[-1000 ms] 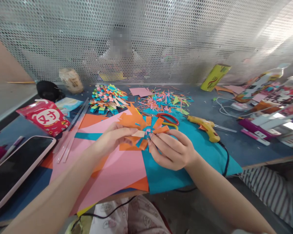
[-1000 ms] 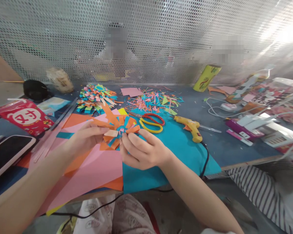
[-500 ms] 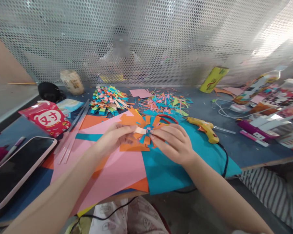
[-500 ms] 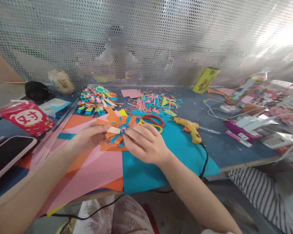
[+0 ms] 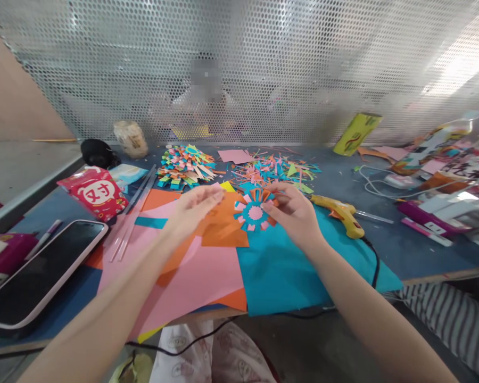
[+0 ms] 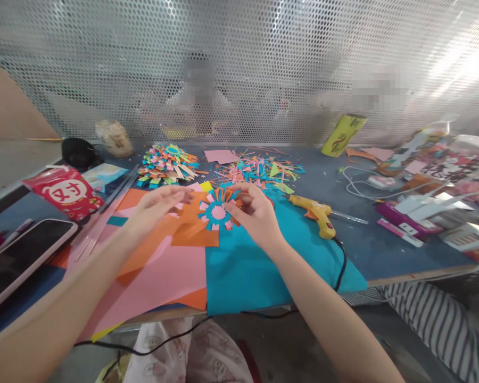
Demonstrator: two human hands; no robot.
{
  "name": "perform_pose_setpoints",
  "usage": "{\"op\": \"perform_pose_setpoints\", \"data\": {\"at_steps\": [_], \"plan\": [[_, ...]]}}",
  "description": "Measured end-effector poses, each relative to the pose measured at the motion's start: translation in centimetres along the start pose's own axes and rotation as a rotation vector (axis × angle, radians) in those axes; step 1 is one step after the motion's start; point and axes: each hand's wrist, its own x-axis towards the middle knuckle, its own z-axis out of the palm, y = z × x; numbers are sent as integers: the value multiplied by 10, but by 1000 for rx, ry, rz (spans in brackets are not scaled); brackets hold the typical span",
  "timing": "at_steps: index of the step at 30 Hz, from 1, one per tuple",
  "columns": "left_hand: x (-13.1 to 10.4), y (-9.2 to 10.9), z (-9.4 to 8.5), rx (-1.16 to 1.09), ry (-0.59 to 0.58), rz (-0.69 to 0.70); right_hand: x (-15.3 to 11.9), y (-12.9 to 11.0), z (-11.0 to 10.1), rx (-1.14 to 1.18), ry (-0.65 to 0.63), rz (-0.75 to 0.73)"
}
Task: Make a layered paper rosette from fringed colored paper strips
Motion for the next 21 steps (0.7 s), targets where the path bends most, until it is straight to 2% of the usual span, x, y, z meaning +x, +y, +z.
{"op": "perform_pose_setpoints", "data": {"at_steps": [1,3,7,12,17,21], "plan": [[-1,0,2,-7,-67,-38,0,0,1,-3,-10,4],[-3,-2,6,-22,-129,-88,0,0,2,-10,-31,27],[-3,-6,8,-46,-102,-126,0,1,2,-35,-61,59],[-2,-6,6,-93,-83,-170,1,2,2,-69,-79,27],[-2,-3,6,-94,-114,-256,1,3,0,-64,-76,14],[-2,-3,6,-93,-185,-204,6,0,2,-25,-202,48]]}}
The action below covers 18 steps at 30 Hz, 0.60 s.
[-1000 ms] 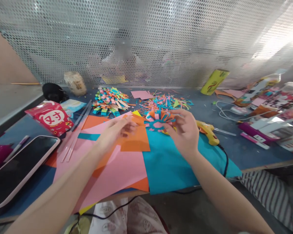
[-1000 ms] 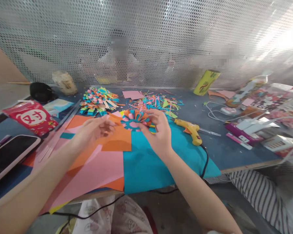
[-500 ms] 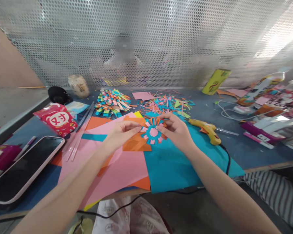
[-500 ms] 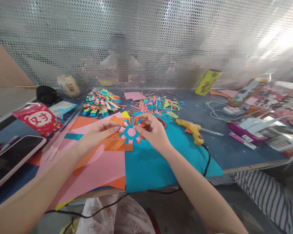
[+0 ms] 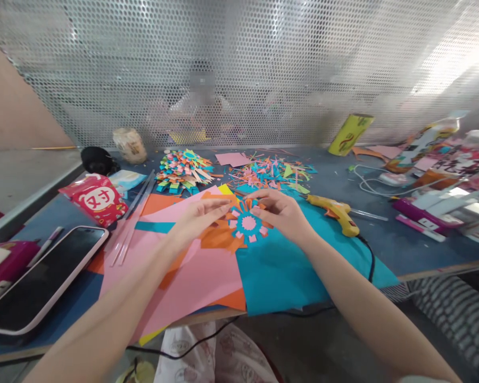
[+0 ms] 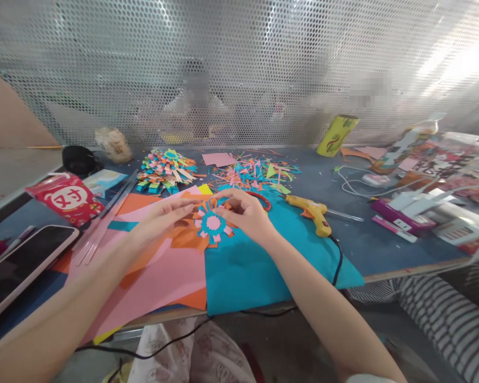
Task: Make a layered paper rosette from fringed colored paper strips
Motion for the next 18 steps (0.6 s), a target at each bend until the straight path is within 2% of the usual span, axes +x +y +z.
{"op": "perform_pose_setpoints", "data": {"at_steps": [4,8,11,15,18], "plan": [[3,-5,-1,-85,-58,44,7,-5,5,9,-101,18],[6,-7,-2,-166,-24,85,11,-5,9,52,-55,48],[6,-6,-1,-183,9,114,11,-3,11,23,-39,-16],[6,-5,0,-195,-31,137,12,0,17,-124,-3,-65],[7,-4,-2,-224,6,132,18,1,16,-158,5,-123]]}}
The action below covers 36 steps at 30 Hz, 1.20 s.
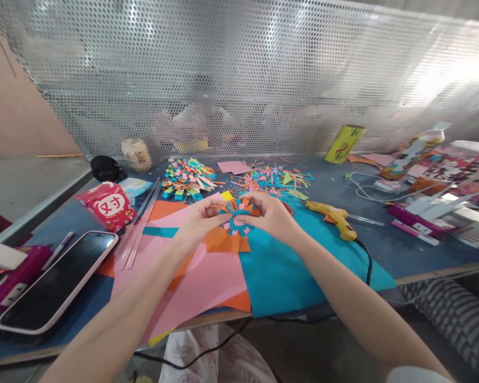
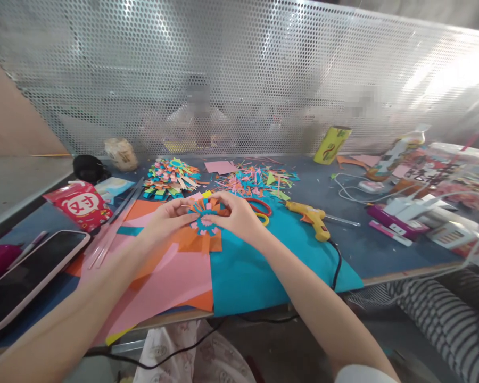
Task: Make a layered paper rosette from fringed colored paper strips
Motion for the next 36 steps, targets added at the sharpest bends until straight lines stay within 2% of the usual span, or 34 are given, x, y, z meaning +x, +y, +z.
{"op": "perform_pose_setpoints", "data": {"at_steps": [2,7,13,16,22,24,25,28,30,33,36], "plan": [[1,2,-2,-8,50,-10,5,1,-3,55,-10,12],[4,2,-6,-40,156,10,18,2,-13,143,-44,154],[9,1,-9,-295,251,26,23,15,-14,232,-2,195],[10,3,-11,-376,297,32,17,22,-12,250,-47,210],[13,0,-17,-319,365,71,7,12,-14,378,-161,153],[13,-2,-18,-299,381,72,5,6,-17,477,-124,71],[14,-3,-18,-297,381,66,4,4,-18,495,-64,25],[14,-1,-20,-322,372,56,5,3,-22,342,146,-80],[15,4,-23,-371,395,107,8,8,-24,170,195,-103],[17,12,-28,-455,463,225,13,24,-25,-127,144,-37],[19,18,-33,-508,537,275,13,37,-19,-428,-11,-21]]}}
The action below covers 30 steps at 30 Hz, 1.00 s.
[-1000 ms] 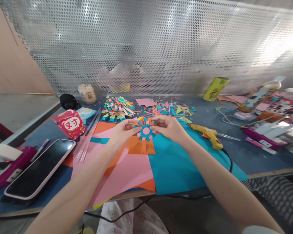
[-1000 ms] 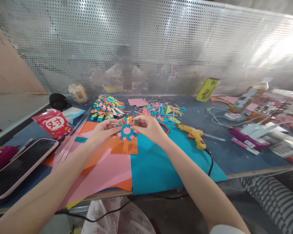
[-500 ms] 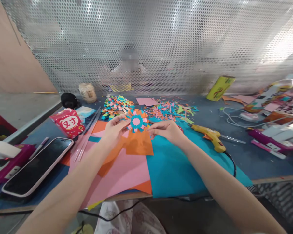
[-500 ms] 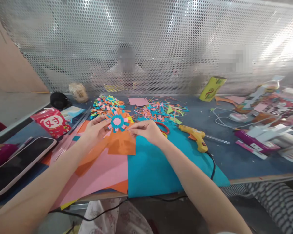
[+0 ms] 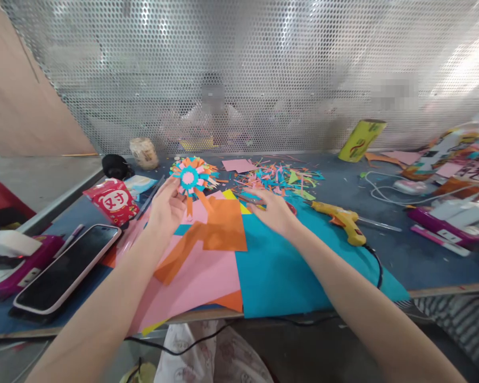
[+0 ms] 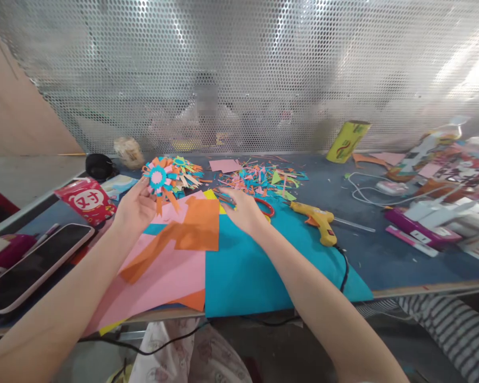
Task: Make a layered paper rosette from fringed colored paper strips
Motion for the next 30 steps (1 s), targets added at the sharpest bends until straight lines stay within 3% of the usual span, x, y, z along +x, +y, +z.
{"op": "perform_pose_setpoints", "data": {"at_steps": [6,8,11,14,17,20,24,28,30], "plan": [[5,14,-4,-44,181,50,-14,-9,15,-100,-283,-192],[7,20,-9,-27,191,39,-17,-14,16,-110,-353,-239],[5,21,-20,117,146,-101,-19,-20,14,-122,-384,-266],[-9,9,-26,239,80,-231,-19,-25,13,-67,-335,-203],[-28,-7,-22,280,3,-288,-18,-28,15,238,-216,-9],[-41,-21,-15,330,-213,-360,-15,-26,17,509,-151,139],[-41,-30,-16,521,-369,-231,-11,-23,19,619,-87,217],[-43,-31,-21,788,-402,-12,-10,-21,17,759,-1,297],[-53,-29,-20,965,-486,82,-8,-19,12,808,64,324]]}}
